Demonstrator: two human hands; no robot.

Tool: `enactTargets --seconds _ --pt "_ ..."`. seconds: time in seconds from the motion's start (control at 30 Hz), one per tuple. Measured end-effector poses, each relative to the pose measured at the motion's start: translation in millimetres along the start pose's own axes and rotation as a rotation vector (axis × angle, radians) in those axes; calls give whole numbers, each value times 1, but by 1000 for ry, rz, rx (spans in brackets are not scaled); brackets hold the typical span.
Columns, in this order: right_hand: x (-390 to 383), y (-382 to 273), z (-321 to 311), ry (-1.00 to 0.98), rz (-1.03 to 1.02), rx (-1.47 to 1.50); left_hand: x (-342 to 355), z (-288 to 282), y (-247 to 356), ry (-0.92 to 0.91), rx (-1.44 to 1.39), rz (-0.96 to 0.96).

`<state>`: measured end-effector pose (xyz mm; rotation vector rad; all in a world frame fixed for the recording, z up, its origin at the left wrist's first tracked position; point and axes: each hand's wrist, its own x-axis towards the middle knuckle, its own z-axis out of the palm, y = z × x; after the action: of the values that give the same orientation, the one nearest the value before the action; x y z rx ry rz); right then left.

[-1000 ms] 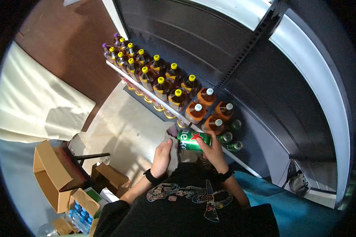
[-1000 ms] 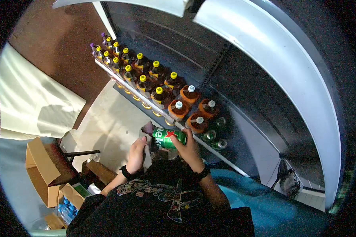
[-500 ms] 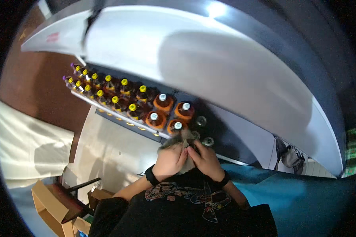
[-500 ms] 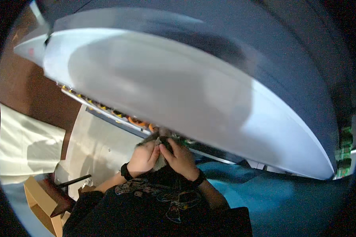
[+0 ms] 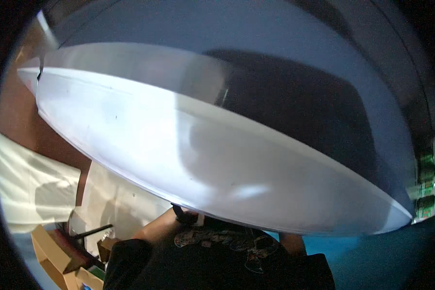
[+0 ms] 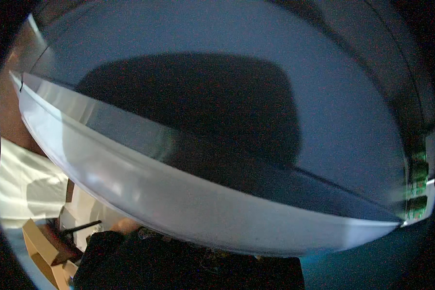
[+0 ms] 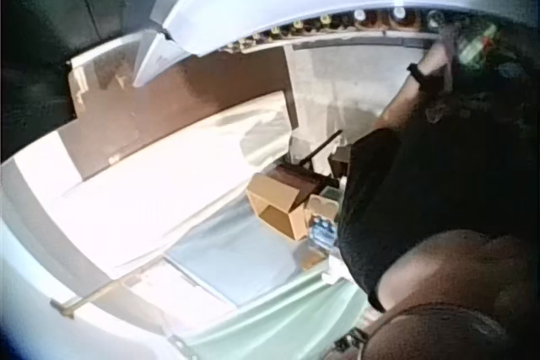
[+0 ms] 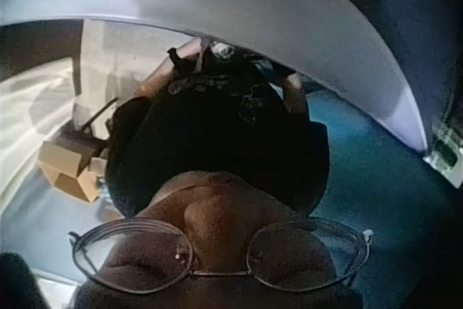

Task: Picking up beer cans from a box, wiping them with a cloth, and placing them on a refrigerated shelf.

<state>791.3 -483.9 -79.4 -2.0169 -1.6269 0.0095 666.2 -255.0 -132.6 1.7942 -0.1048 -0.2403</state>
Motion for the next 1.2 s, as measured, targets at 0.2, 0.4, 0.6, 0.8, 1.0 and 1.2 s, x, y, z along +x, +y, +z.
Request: enactTargets --seconds 0.2,0.4,0.6,0.8,1.0,1.2 --pt "13 75 8 13 228 193 -13 11 -1 296 -58 0" --pt "47 155 95 -234 458 253 -61 28 6 603 -13 -27" --pt "55 169 139 -510 425 -30 -87 58 -35 808 -7 -252" --pt "46 175 165 -519 483 -98 -106 67 -35 1038 -434 -174" --pt "54 160 173 -563 448 -104 -119 37 -13 901 -79 -266" --pt "55 164 174 -659 494 -147 -133 17 -21 829 -758 -77"
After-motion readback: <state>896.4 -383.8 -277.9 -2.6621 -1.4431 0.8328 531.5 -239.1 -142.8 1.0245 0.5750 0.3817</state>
